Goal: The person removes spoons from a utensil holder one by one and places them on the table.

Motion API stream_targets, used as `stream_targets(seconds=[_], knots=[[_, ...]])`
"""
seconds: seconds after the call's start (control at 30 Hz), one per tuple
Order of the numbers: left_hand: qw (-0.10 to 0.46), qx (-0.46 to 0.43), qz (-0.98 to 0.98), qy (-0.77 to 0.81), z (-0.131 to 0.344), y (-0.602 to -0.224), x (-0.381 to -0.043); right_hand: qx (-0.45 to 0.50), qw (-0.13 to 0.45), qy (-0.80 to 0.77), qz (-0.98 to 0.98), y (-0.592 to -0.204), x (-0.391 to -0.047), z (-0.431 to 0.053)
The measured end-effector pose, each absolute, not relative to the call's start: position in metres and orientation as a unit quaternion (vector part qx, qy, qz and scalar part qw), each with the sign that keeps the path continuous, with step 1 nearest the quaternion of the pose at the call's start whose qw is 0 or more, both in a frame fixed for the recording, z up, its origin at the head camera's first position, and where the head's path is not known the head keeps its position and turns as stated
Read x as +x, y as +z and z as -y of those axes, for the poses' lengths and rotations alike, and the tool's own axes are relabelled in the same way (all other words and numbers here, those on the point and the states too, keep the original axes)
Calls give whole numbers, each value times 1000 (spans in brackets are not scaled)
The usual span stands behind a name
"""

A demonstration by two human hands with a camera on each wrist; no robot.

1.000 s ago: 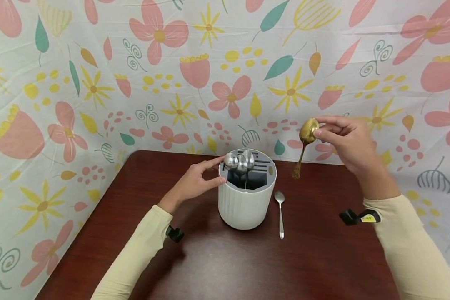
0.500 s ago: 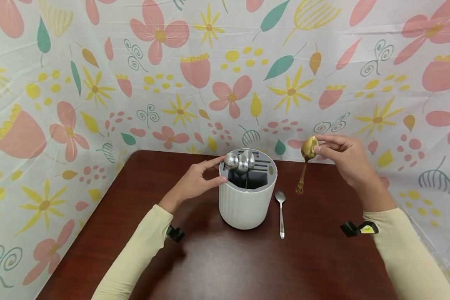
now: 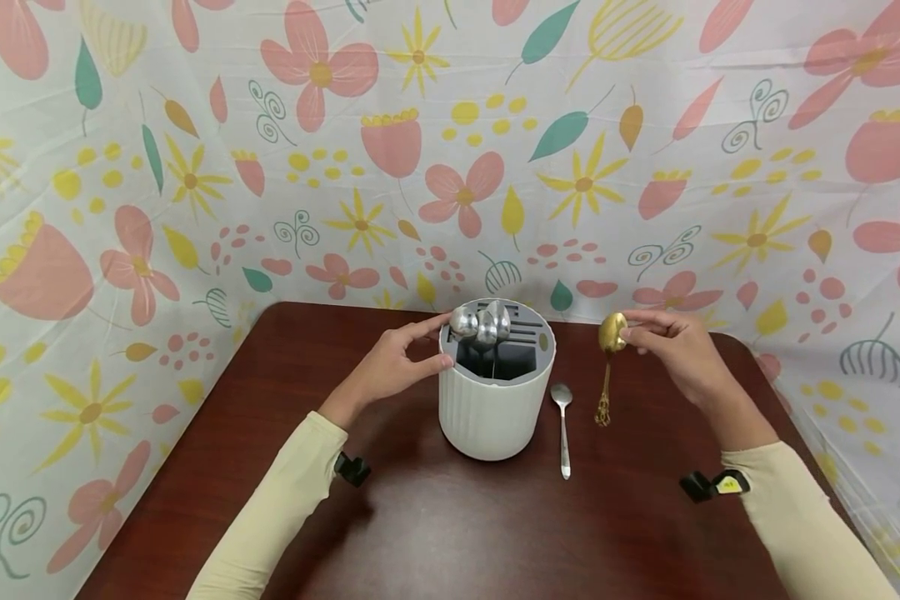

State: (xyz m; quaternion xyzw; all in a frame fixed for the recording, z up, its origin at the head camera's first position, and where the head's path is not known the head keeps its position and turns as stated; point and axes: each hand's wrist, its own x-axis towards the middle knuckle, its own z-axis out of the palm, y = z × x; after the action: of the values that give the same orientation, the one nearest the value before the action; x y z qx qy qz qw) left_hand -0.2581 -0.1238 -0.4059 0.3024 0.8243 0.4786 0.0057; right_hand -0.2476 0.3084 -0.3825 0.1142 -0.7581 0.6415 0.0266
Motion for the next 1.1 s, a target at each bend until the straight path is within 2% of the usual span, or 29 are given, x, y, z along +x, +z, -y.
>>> stream_targets(seconds=[1.1], knots=[[-7,305,-826,475,123,-407,-258,33,-34,595,802,-447,-228,-321]])
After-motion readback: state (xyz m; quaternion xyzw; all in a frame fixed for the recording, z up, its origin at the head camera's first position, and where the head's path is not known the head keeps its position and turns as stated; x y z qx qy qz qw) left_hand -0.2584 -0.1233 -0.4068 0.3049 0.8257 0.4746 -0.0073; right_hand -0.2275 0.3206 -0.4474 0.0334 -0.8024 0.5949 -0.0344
